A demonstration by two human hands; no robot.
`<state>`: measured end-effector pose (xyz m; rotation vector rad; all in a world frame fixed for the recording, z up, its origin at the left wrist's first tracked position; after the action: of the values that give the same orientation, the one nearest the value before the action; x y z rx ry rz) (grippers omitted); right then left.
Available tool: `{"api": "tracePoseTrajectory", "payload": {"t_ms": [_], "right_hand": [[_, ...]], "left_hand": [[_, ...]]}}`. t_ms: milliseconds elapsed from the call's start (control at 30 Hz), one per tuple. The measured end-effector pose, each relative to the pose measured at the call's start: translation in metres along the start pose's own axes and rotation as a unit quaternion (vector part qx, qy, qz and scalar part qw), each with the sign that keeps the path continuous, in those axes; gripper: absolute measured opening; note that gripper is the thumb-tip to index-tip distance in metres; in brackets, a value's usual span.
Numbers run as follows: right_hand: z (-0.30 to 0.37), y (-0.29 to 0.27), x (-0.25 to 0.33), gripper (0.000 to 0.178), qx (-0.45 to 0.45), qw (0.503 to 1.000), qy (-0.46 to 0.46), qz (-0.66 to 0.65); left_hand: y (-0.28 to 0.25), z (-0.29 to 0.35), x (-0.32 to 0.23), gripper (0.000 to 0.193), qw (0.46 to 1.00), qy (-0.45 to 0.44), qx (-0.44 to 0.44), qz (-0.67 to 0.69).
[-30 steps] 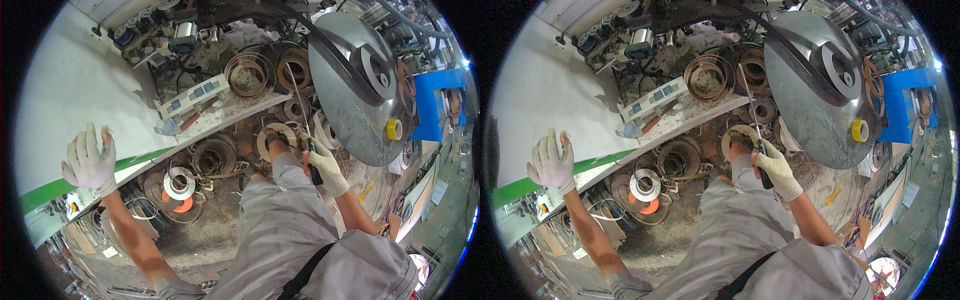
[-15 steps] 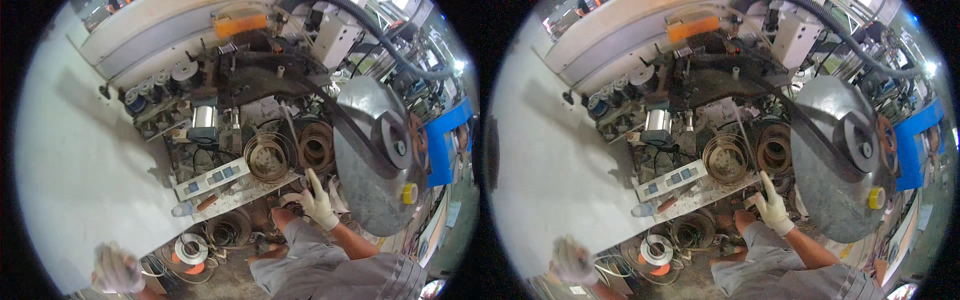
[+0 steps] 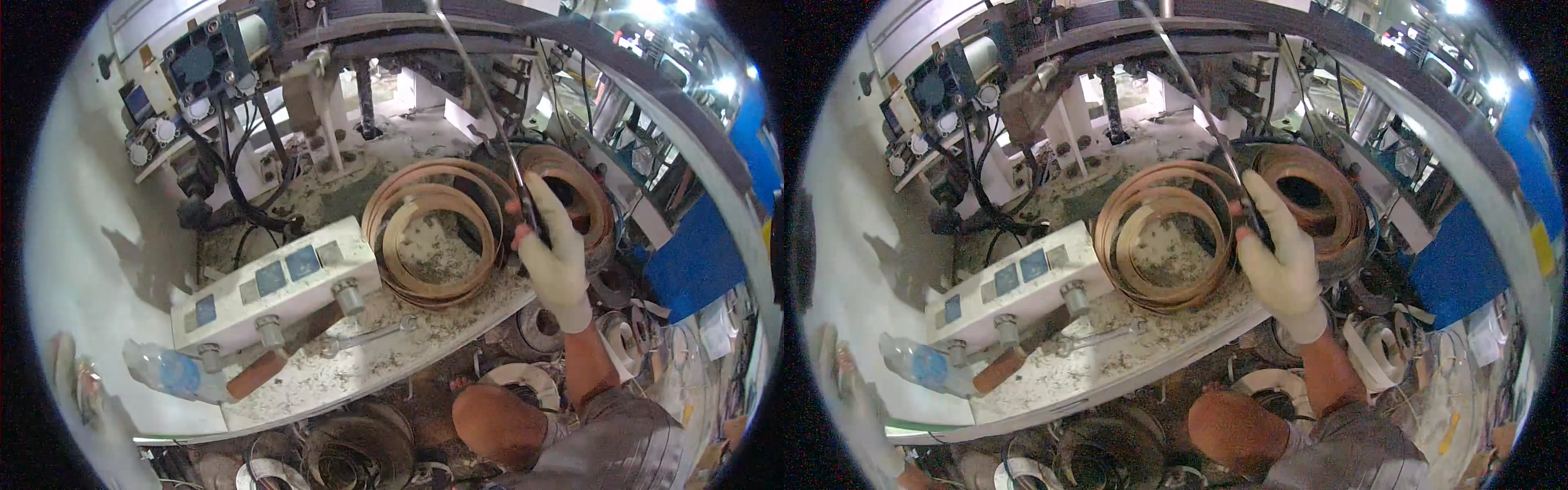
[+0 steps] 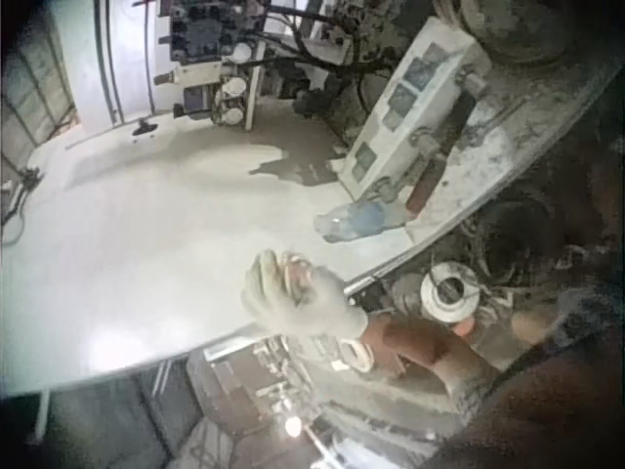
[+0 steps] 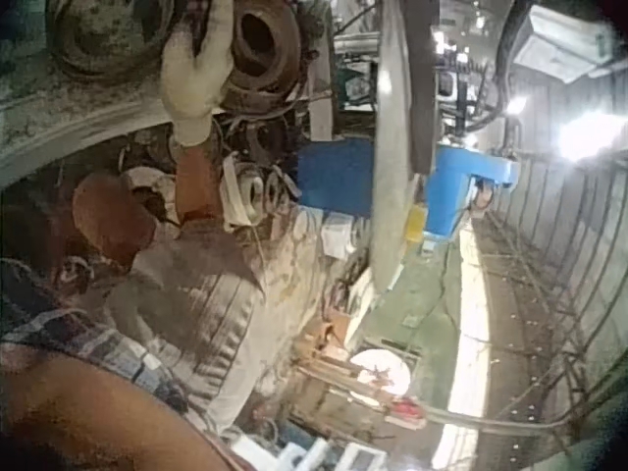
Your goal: Cleaning and adjusting an edge-banding machine using a chisel, mallet, and screwdriver.
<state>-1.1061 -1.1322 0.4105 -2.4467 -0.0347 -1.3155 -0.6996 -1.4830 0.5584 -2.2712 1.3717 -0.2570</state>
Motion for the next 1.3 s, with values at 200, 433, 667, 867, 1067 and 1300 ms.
{"api": "tracePoseTrajectory", "payload": {"t_ms": [200, 433, 667, 867, 1067, 1300], "right_hand": [[0.006, -0.018, 0.030, 0.044, 0.039, 0.971, -0.139, 0.192], [-0.050, -0.020, 0.043, 0.038, 0.071, 0.926, -0.225, 0.296], [-0.070, 0.020, 0.018, 0.044, 0.225, 0.904, -0.108, 0.346], [-0.061, 0.051, 0.020, 0.043, 0.326, 0.865, -0.153, 0.350], [-0.037, 0.076, 0.026, 0.043, 0.365, 0.847, -0.188, 0.337], [-0.117, 0.041, 0.017, 0.042, 0.126, 0.915, -0.180, 0.339]], "left_hand": [[0.014, 0.027, -0.005, 0.029, 0.928, 0.201, -0.024, -0.314], [0.009, 0.022, -0.015, 0.026, 0.926, 0.218, -0.038, -0.305], [0.011, 0.023, -0.004, 0.028, 0.924, 0.222, -0.025, -0.312], [0.013, 0.025, 0.008, 0.026, 0.923, 0.239, -0.019, -0.301], [0.006, 0.030, 0.040, 0.027, 0.942, 0.206, 0.018, -0.265], [0.012, 0.031, 0.036, 0.031, 0.946, 0.160, -0.003, -0.282]]}}
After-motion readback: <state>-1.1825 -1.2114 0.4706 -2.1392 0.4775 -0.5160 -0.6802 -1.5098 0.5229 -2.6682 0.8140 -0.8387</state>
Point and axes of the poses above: each hand's wrist, its own z-axis away from the middle knuckle, its own y-axis out of the palm, x = y × z, the point moved 6 cm from there along -z, towards the middle knuckle, and after that the axes turned 3 degrees about y, right-handed, at the moved point
